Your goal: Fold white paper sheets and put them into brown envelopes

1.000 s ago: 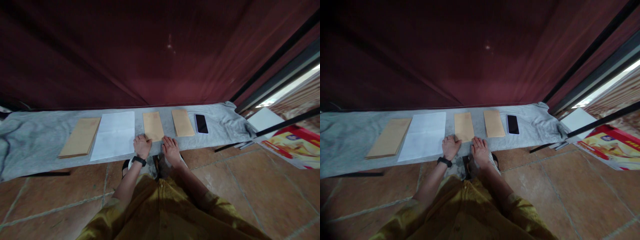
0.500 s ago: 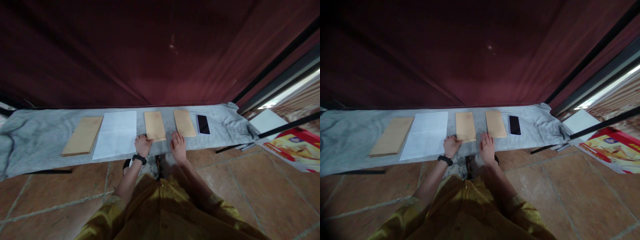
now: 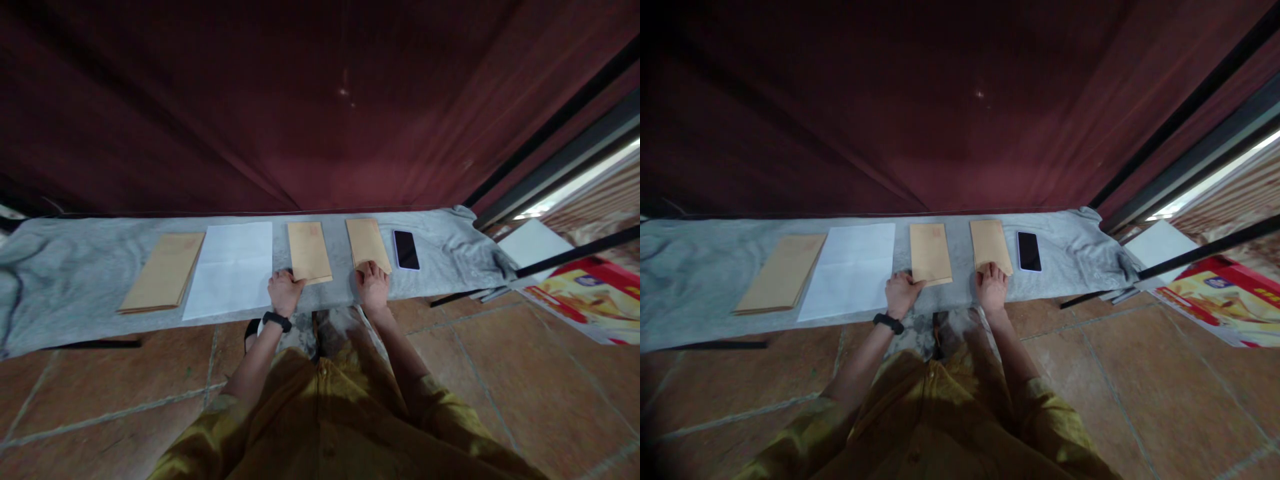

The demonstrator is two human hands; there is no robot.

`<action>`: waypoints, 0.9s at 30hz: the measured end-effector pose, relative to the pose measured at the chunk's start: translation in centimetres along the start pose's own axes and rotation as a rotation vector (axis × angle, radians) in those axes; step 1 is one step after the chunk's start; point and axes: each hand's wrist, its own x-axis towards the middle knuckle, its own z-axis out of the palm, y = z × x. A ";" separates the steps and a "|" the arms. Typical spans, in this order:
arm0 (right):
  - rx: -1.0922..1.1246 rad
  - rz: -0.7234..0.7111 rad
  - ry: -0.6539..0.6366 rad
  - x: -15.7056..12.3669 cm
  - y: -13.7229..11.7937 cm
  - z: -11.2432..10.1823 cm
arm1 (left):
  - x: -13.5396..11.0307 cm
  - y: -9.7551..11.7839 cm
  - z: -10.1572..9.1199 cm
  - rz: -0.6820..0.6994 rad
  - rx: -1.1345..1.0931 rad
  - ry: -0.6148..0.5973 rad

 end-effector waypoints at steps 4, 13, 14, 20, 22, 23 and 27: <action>-0.050 -0.006 -0.023 0.3 -0.3 -0.4 | -0.1 0.0 0.1 -0.008 -0.008 0.021; -0.055 -0.019 -0.065 0.9 -1.2 -0.8 | 0.0 -0.2 0.3 -0.018 -0.077 0.001; -0.041 -0.021 -0.061 1.0 -1.1 -0.9 | 0.1 -0.2 0.3 -0.023 -0.088 -0.007; 0.042 -0.060 -0.061 1.4 -0.5 -1.3 | 0.1 -0.2 0.0 -0.040 -0.150 -0.017; 0.041 -0.069 -0.059 1.4 -0.6 -1.4 | 0.1 -0.2 0.0 -0.066 -0.213 -0.020; 0.034 -0.071 -0.057 1.4 -0.6 -1.4 | 0.2 -0.2 0.0 -0.088 -0.271 -0.025; 0.039 -0.066 -0.055 1.3 -0.9 -1.4 | 0.6 -0.1 0.2 -0.169 -0.746 -0.080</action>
